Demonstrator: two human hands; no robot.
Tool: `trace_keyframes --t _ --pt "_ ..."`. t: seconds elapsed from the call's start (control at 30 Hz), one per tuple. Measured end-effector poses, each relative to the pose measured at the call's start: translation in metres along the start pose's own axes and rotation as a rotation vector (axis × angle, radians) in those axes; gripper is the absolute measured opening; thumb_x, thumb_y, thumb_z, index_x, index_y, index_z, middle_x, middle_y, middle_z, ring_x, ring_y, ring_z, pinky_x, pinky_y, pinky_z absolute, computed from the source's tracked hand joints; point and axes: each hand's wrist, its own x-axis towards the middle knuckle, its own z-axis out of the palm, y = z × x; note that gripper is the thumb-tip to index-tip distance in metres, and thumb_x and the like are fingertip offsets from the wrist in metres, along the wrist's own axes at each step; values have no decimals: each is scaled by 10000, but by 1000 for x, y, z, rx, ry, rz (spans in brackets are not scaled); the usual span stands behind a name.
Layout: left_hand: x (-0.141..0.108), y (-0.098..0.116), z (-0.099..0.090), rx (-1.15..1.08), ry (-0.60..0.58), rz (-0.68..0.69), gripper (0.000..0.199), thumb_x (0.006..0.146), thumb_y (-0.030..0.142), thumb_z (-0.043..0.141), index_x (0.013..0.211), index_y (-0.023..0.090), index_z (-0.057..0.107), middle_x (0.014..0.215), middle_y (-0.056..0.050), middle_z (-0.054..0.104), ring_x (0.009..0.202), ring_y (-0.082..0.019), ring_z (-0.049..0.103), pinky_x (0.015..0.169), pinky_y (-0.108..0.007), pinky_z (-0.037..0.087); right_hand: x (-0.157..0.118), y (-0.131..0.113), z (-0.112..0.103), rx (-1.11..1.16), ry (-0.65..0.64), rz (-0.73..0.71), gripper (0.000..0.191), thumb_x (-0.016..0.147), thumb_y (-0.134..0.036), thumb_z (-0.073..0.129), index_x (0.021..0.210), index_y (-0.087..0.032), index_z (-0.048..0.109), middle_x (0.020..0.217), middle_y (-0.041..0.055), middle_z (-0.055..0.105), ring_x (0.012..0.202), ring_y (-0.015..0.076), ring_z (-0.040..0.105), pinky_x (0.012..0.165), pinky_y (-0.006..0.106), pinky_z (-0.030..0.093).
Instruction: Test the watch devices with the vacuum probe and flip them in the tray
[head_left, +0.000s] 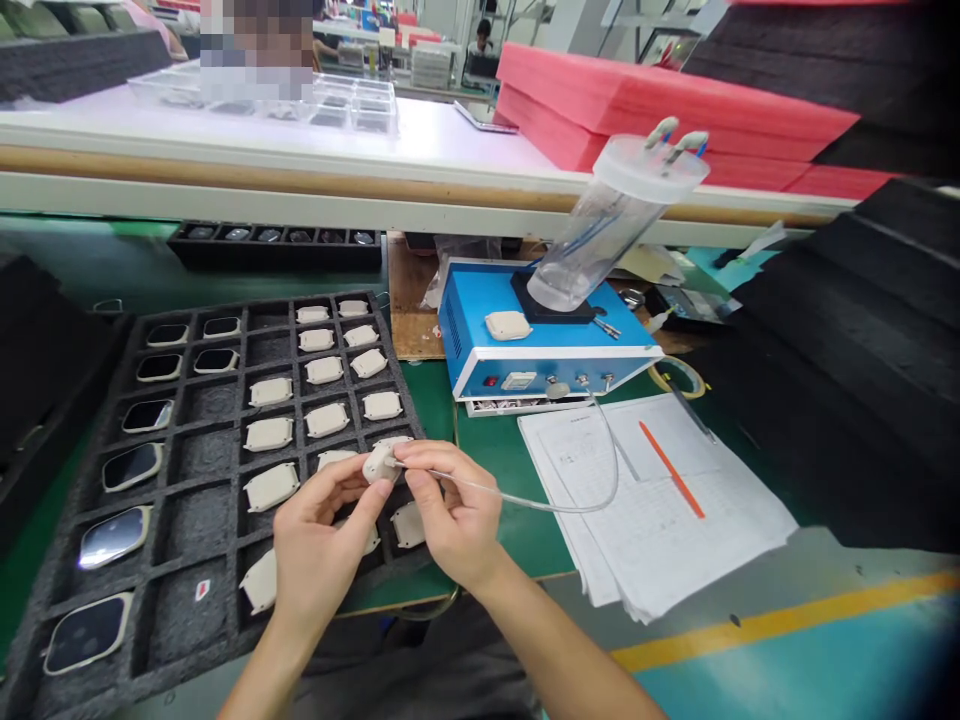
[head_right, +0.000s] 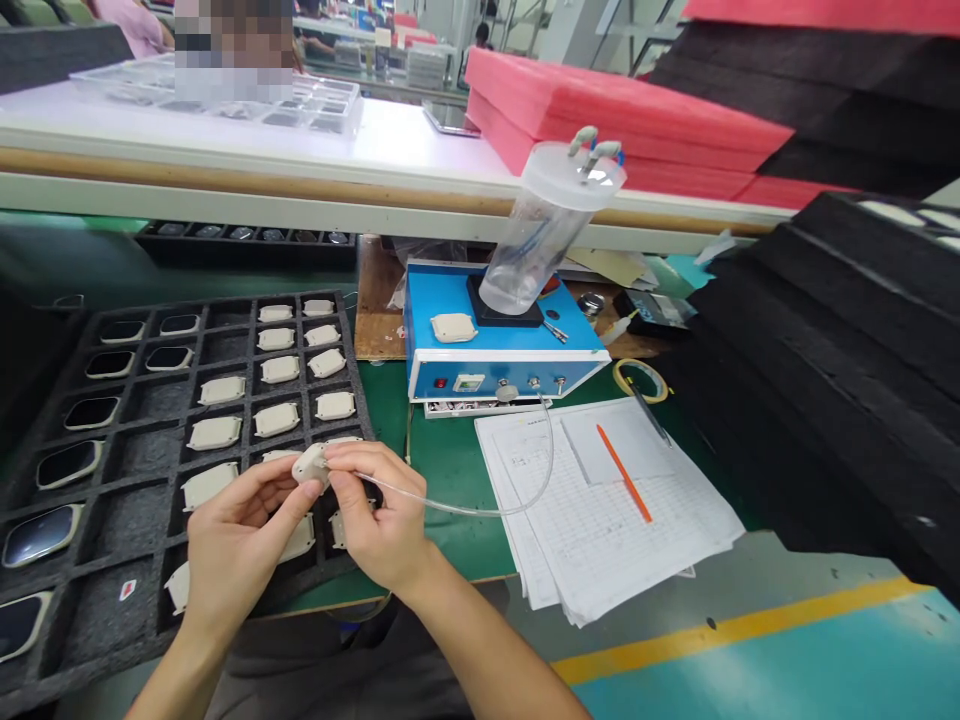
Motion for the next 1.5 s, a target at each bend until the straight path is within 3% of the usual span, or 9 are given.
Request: trace_keyframes --t 0.63,1.5 --pt "1 -1 0 -18 -31 2 207 757 240 871 956 201 827 895 -27 827 763 -146 786 754 -184 650 0 0 1 1 -1 2 200 962 -95 639 1032 -238 760 1027 65 804 991 184 779 917 342 648" --pt "2 2 0 18 -33 -12 234 759 294 863 954 173 815 896 -58 826 772 -198 792 741 -269 676 3 -3 1 -48 13 0 156 968 -139 639 991 -238 757 991 67 816 949 198 791 875 355 668"
